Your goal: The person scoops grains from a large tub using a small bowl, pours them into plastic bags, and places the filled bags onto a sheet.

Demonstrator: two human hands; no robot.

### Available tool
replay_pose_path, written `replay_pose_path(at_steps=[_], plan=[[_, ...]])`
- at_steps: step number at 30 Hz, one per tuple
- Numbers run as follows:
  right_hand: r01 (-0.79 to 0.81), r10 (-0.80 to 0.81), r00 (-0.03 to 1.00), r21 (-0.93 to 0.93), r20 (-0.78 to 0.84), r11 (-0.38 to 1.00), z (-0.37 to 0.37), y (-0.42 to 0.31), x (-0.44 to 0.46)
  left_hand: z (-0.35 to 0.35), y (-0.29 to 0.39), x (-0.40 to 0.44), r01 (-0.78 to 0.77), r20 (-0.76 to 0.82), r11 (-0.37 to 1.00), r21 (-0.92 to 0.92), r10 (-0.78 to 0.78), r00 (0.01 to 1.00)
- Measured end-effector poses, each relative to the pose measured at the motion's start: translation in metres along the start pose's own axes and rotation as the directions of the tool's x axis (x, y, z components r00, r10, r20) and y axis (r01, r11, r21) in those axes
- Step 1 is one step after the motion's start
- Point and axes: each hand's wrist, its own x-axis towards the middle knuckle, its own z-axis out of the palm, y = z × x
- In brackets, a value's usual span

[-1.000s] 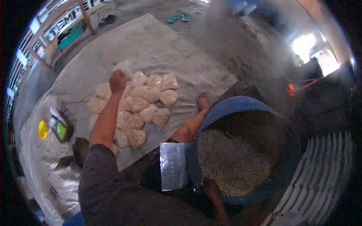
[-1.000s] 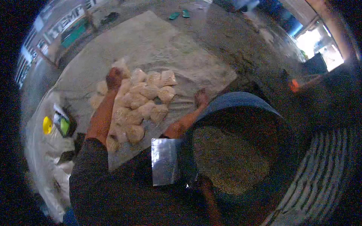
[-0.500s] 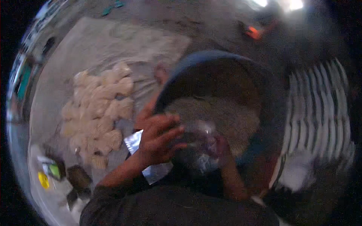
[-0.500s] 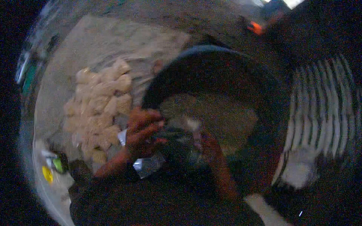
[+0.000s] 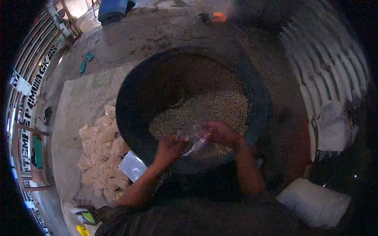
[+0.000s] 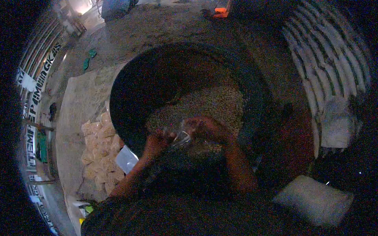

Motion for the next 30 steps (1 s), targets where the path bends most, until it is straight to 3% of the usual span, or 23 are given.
replay_pose_path(at_steps=[1,2,3,5,6,8,10,11,13,15,18,21,24,27,30], plan=[[-0.035,0.023,0.998,-0.228,-0.053,0.973,0.005,-0.01,0.001,0.016,0.003,0.0,0.042,0.036,0.976,-0.213,-0.035,0.999],[-0.08,0.032,0.989,-0.341,-0.144,0.937,0.005,-0.004,0.005,0.038,-0.003,0.0,0.088,0.076,0.906,-0.414,-0.062,0.995],[-0.11,0.014,0.957,-0.319,-0.289,0.942,-0.004,0.019,0.009,0.056,-0.016,0.002,0.128,0.116,0.794,-0.594,-0.073,0.991],[-0.112,-0.009,0.817,-0.174,-0.576,0.978,-0.031,0.077,0.022,0.099,-0.067,0.013,0.206,0.171,0.819,-0.536,-0.134,0.976],[-0.129,-0.023,0.766,-0.188,-0.642,0.974,-0.042,0.089,0.023,0.114,-0.084,0.012,0.247,0.202,0.826,-0.506,-0.165,0.965],[-0.211,-0.054,0.787,-0.35,-0.615,0.912,-0.039,0.055,0.013,0.117,-0.086,-0.008,0.106,-0.068,0.976,-0.191,-0.121,0.99],[-0.153,0.015,0.919,-0.322,-0.393,0.934,-0.028,0.052,0.018,0.102,-0.075,-0.006,-0.121,-0.274,0.991,-0.051,0.103,0.956],[-0.152,0.027,0.943,-0.357,-0.331,0.922,-0.015,0.039,0.023,0.091,-0.068,-0.006,-0.279,-0.354,0.956,-0.087,0.232,0.906],[-0.14,0.071,0.982,-0.427,-0.173,0.893,0.018,0.009,0.042,0.081,-0.064,-0.011,-0.297,-0.369,0.927,-0.23,0.199,0.908],[-0.015,-0.073,0.979,-0.426,-0.188,0.904,0.02,0.036,0.101,0.065,-0.064,-0.004,-0.056,-0.211,0.908,-0.414,-0.037,0.977],[-0.127,-0.037,0.952,-0.502,-0.303,0.855,-0.003,0.087,0.209,0.049,-0.066,-0.011,0.144,-0.09,0.87,-0.472,-0.21,0.974],[-0.237,0.054,0.941,-0.536,-0.334,0.811,-0.013,0.116,0.278,0.054,-0.092,-0.01,0.006,-0.088,0.95,-0.311,-0.035,0.996],[-0.273,0.124,0.946,-0.536,-0.298,0.799,-0.006,0.132,0.304,0.052,-0.111,-0.006,-0.183,-0.156,0.947,-0.265,0.145,0.977],[-0.316,0.194,0.941,-0.516,-0.276,0.796,0.002,0.142,0.305,0.025,-0.101,-0.011,0.1,0.079,0.802,-0.588,-0.066,0.995],[-0.343,0.234,0.933,-0.475,-0.274,0.81,0.018,0.15,0.296,0.042,-0.115,0.002,-0.255,-0.241,0.797,-0.548,0.142,0.96]])
